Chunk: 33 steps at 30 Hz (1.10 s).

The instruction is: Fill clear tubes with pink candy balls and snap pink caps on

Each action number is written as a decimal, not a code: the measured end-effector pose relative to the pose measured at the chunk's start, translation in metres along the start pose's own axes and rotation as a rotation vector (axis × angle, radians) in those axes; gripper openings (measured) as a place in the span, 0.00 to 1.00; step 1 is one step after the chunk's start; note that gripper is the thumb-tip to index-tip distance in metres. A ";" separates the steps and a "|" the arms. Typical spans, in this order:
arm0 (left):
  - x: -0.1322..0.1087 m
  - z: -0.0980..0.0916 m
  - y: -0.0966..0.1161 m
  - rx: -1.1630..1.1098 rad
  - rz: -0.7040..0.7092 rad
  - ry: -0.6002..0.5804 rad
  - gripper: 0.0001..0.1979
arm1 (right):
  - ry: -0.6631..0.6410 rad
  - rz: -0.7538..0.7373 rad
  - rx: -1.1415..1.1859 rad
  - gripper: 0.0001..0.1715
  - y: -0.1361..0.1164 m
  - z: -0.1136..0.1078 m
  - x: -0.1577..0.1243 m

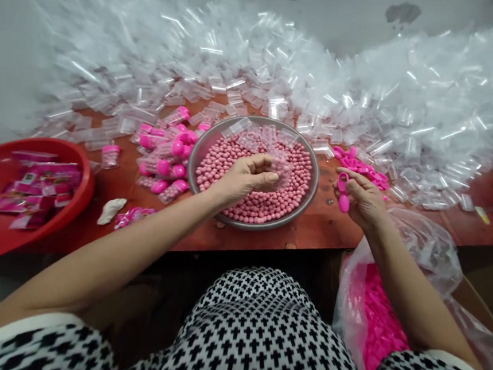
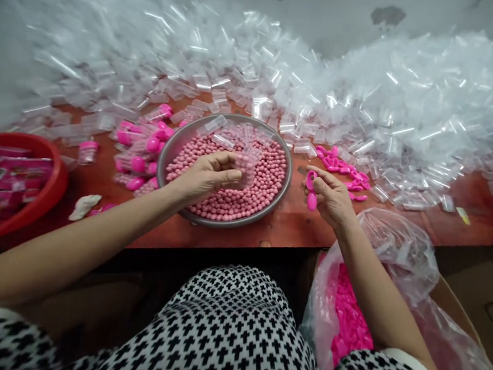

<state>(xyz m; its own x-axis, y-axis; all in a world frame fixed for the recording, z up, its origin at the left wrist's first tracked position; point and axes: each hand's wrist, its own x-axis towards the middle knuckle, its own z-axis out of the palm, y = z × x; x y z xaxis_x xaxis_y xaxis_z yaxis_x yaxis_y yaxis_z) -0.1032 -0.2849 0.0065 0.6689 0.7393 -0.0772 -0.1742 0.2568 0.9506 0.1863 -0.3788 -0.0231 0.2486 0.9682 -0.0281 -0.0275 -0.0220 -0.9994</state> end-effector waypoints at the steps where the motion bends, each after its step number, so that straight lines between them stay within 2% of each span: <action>1: -0.002 -0.001 -0.001 0.002 0.009 -0.005 0.26 | -0.031 -0.022 -0.037 0.26 -0.004 0.006 0.001; 5: -0.008 -0.005 -0.004 -0.017 0.053 -0.012 0.25 | -0.162 -0.100 -0.122 0.29 -0.022 0.035 0.004; 9: -0.013 -0.007 -0.006 -0.010 0.157 0.024 0.23 | -0.204 -0.222 -0.261 0.27 -0.038 0.060 0.002; 14: -0.016 -0.019 -0.005 0.312 0.174 0.019 0.15 | -0.298 -0.329 -0.458 0.27 -0.051 0.074 -0.001; 17: -0.016 -0.027 -0.002 0.464 0.202 0.035 0.13 | -0.396 -0.474 -0.655 0.26 -0.056 0.080 -0.003; 20: -0.017 -0.027 0.000 0.451 0.190 -0.001 0.14 | -0.512 -0.638 -0.831 0.27 -0.059 0.089 0.000; 22: -0.017 -0.026 -0.002 0.400 0.182 -0.018 0.15 | -0.565 -0.689 -0.941 0.27 -0.060 0.095 0.003; 25: -0.017 -0.026 -0.006 0.364 0.213 0.009 0.16 | -0.570 -0.702 -1.078 0.24 -0.059 0.097 0.007; 28: -0.017 -0.029 -0.010 0.441 0.260 0.075 0.14 | -0.560 -0.684 -1.151 0.20 -0.059 0.092 0.008; 30: -0.017 -0.030 -0.011 0.496 0.291 0.113 0.13 | -0.544 -0.663 -1.138 0.17 -0.059 0.087 0.008; 33: -0.017 -0.028 -0.010 0.524 0.302 0.118 0.13 | -0.458 -0.639 -0.986 0.18 -0.058 0.085 0.009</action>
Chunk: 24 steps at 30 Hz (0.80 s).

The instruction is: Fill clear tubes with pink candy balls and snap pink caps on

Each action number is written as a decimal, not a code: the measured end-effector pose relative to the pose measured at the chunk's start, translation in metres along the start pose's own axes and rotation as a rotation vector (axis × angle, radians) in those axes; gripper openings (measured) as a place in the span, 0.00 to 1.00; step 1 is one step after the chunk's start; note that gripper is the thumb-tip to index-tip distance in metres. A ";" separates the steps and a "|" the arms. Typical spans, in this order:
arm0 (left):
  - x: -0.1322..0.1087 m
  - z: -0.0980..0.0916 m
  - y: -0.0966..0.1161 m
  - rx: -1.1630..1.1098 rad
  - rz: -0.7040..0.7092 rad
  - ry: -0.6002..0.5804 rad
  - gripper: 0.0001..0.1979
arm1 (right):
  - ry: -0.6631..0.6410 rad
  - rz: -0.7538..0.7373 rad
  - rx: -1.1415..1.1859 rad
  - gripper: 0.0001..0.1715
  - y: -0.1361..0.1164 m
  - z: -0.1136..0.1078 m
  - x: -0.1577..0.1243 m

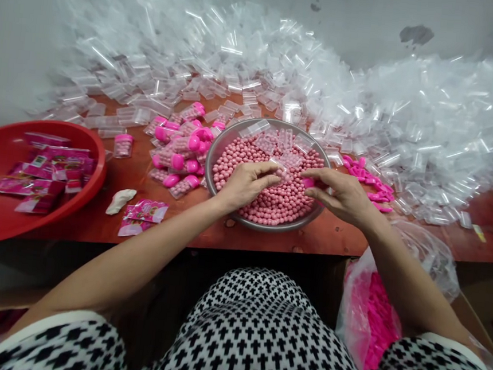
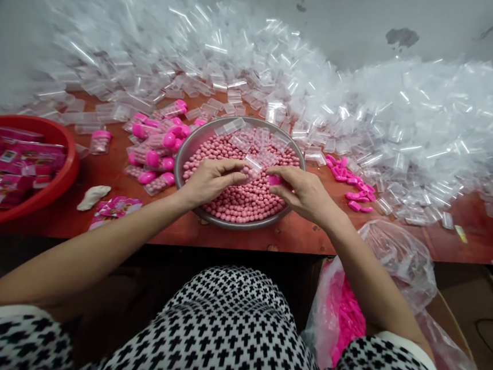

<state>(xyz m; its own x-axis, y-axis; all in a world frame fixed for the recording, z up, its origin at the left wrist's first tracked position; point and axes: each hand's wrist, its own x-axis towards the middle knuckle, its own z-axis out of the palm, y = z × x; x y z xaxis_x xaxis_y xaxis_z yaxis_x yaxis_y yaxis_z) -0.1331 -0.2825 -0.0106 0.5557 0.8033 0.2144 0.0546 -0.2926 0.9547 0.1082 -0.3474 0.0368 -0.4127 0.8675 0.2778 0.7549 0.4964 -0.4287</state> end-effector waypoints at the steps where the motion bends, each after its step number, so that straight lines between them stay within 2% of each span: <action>1: 0.000 0.001 0.001 0.003 -0.004 -0.013 0.13 | 0.057 0.008 0.046 0.18 0.000 0.001 0.001; 3: -0.001 0.003 0.004 0.019 -0.005 -0.033 0.13 | 0.158 0.002 0.099 0.19 -0.003 0.007 0.006; 5: -0.003 0.004 0.007 0.054 0.012 -0.041 0.12 | 0.206 -0.026 0.103 0.19 -0.006 0.013 0.011; 12: -0.010 0.004 0.007 0.037 0.091 -0.038 0.13 | 0.174 -0.090 0.181 0.16 -0.014 0.022 0.020; 18: -0.012 0.005 0.008 0.106 0.163 0.005 0.09 | 0.114 -0.185 0.051 0.09 -0.019 0.018 0.015; 22: -0.010 0.005 0.008 0.193 0.194 0.006 0.08 | 0.092 -0.177 -0.015 0.07 -0.019 0.022 0.017; 24: -0.009 0.005 0.008 0.158 0.169 0.014 0.08 | 0.091 -0.140 0.011 0.07 -0.018 0.023 0.021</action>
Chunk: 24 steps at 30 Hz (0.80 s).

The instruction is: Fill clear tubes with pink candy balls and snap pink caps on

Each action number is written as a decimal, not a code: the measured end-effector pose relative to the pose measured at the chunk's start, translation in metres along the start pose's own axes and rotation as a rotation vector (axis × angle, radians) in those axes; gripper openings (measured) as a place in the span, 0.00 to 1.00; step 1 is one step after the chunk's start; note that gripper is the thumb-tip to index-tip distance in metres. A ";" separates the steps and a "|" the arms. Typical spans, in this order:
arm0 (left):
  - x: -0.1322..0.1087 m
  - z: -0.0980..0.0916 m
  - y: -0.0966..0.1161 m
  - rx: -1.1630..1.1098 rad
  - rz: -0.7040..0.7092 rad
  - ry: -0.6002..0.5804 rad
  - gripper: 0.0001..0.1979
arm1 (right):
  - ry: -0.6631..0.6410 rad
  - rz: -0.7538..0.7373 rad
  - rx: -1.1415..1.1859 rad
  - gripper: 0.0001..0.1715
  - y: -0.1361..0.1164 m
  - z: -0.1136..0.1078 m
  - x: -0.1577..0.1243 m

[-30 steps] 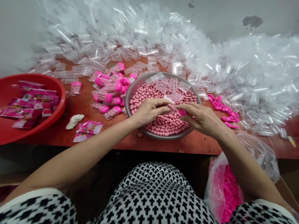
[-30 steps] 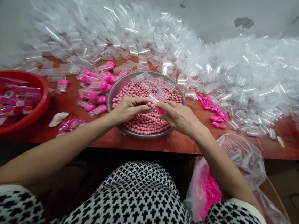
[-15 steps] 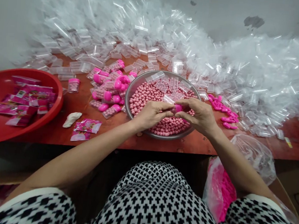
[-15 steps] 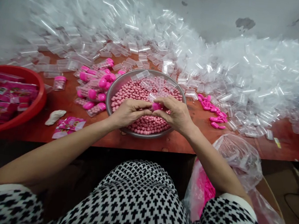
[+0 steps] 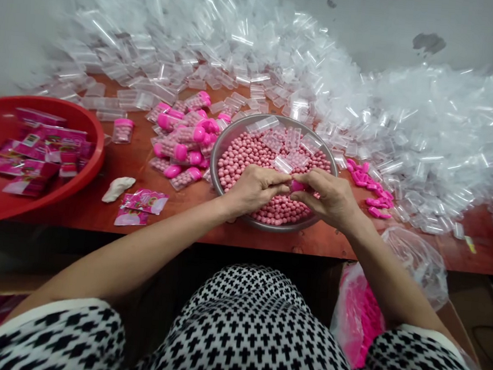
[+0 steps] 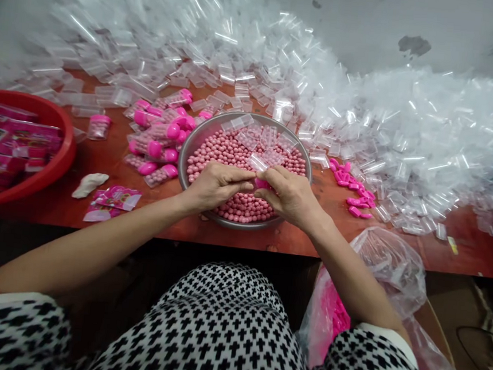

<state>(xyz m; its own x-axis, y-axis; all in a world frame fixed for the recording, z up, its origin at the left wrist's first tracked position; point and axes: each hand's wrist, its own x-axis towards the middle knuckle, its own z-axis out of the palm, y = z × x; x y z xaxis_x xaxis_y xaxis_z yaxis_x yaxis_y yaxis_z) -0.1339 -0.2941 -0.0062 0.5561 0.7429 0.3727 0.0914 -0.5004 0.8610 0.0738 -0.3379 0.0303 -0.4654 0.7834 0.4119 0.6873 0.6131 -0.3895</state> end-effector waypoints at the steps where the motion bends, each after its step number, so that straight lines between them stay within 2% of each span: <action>1: 0.001 0.000 0.000 -0.059 -0.028 0.009 0.09 | 0.016 0.031 0.044 0.08 0.001 0.001 0.002; 3: 0.002 -0.001 -0.001 -0.240 -0.114 0.024 0.11 | 0.081 0.132 0.222 0.13 0.003 0.002 0.005; 6: 0.005 -0.002 -0.001 -0.546 -0.294 0.059 0.18 | 0.156 0.318 0.707 0.24 0.007 0.001 0.001; 8: 0.006 -0.003 -0.001 -0.696 -0.400 0.113 0.24 | 0.157 0.419 0.996 0.30 0.009 0.000 -0.006; 10: 0.006 -0.003 0.000 -0.760 -0.438 0.136 0.27 | 0.162 0.500 1.124 0.32 0.010 -0.001 -0.014; 12: 0.006 -0.003 0.001 -0.714 -0.397 0.108 0.26 | 0.199 0.556 1.149 0.28 0.009 0.000 -0.017; 15: 0.006 -0.002 0.000 -0.520 -0.244 0.055 0.21 | 0.263 0.567 1.177 0.23 0.007 0.002 -0.011; 17: 0.005 -0.001 -0.003 -0.386 -0.127 0.046 0.16 | 0.200 0.592 1.216 0.26 0.006 0.004 -0.003; 21: 0.003 0.001 -0.012 -0.212 0.021 0.091 0.10 | -0.064 0.728 1.353 0.29 0.003 0.009 0.007; 24: 0.003 0.001 -0.016 -0.155 0.036 0.102 0.09 | -0.075 0.789 1.434 0.25 0.000 0.015 0.009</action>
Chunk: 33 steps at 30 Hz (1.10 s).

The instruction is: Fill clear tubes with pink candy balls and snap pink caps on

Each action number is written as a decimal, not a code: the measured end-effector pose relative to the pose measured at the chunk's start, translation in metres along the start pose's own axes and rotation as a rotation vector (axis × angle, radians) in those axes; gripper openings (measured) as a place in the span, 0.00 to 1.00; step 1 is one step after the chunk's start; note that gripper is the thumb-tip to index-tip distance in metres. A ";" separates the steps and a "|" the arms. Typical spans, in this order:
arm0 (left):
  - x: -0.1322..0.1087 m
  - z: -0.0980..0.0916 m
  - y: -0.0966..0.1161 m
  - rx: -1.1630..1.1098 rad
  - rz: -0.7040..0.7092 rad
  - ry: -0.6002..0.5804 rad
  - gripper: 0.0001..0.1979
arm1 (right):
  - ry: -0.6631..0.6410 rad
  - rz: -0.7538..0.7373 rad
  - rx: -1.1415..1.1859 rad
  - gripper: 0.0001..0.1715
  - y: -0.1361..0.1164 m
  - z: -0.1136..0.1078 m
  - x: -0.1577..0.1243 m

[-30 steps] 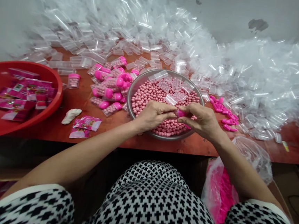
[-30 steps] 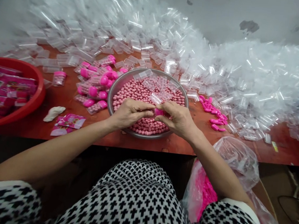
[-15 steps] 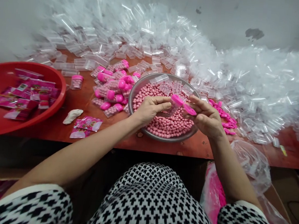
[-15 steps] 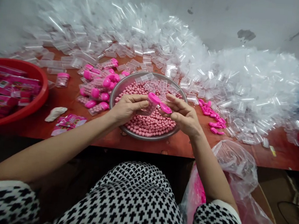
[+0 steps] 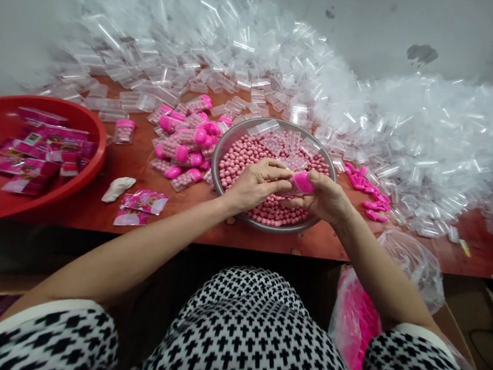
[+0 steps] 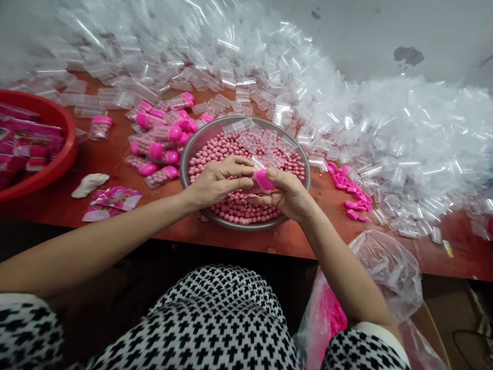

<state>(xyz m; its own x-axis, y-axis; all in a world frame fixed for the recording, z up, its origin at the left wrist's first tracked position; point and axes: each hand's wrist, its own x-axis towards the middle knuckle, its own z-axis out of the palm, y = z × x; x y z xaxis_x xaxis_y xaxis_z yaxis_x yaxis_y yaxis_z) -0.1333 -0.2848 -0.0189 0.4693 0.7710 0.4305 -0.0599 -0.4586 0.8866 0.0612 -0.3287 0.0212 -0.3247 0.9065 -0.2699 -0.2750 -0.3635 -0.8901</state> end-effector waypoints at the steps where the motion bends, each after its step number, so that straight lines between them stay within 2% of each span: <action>1: 0.000 0.000 0.000 0.005 -0.001 0.003 0.09 | 0.017 -0.012 0.020 0.22 0.002 0.001 0.001; 4: 0.000 -0.001 0.001 0.008 -0.026 0.005 0.08 | 0.054 -0.062 0.048 0.18 0.007 0.005 0.007; 7: 0.001 -0.001 0.004 -0.010 -0.063 0.014 0.08 | 0.081 -0.075 0.038 0.19 0.012 0.008 0.013; 12: 0.003 -0.002 0.015 -0.076 -0.130 0.067 0.08 | 0.103 -0.046 -0.035 0.33 0.012 0.012 0.018; 14: 0.005 -0.010 0.018 -0.103 -0.139 0.101 0.10 | 0.080 -0.063 -0.078 0.40 0.006 0.012 0.016; 16: 0.009 -0.028 0.019 -0.099 -0.158 0.180 0.14 | 0.082 -0.110 -0.120 0.42 -0.002 0.008 0.013; 18: 0.013 -0.057 0.016 -0.018 -0.181 0.287 0.17 | 0.131 -0.164 -0.155 0.39 -0.009 0.000 0.009; 21: 0.017 -0.102 0.010 0.227 -0.177 0.418 0.15 | 0.233 -0.214 -0.174 0.33 -0.012 -0.017 0.002; 23: 0.019 -0.117 0.009 0.427 -0.138 0.423 0.15 | 0.270 -0.224 -0.162 0.31 -0.010 -0.026 -0.003; 25: 0.023 -0.112 0.009 0.587 -0.071 0.337 0.16 | 0.282 -0.233 -0.140 0.29 -0.007 -0.030 -0.007; 26: 0.026 -0.103 0.010 0.641 -0.037 0.252 0.15 | 0.284 -0.240 -0.132 0.28 -0.005 -0.030 -0.009; 28: 0.033 -0.075 0.011 0.725 -0.006 0.012 0.13 | 0.283 -0.256 -0.130 0.27 -0.004 -0.030 -0.013; 30: 0.042 -0.044 0.011 0.859 -0.059 -0.220 0.12 | 0.286 -0.269 -0.145 0.27 -0.003 -0.030 -0.017; 31: 0.046 -0.030 0.011 0.938 -0.115 -0.286 0.13 | 0.292 -0.275 -0.152 0.26 -0.003 -0.031 -0.019; 33: 0.056 -0.010 0.010 1.077 -0.255 -0.336 0.17 | 0.310 -0.287 -0.150 0.25 -0.002 -0.035 -0.024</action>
<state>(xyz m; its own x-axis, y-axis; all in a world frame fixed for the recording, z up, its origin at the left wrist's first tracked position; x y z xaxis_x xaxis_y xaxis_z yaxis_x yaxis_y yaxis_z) -0.1163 -0.2422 0.0154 0.5799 0.8131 0.0501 0.7764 -0.5702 0.2685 0.1012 -0.3425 0.0172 0.0388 0.9960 -0.0808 -0.1727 -0.0730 -0.9823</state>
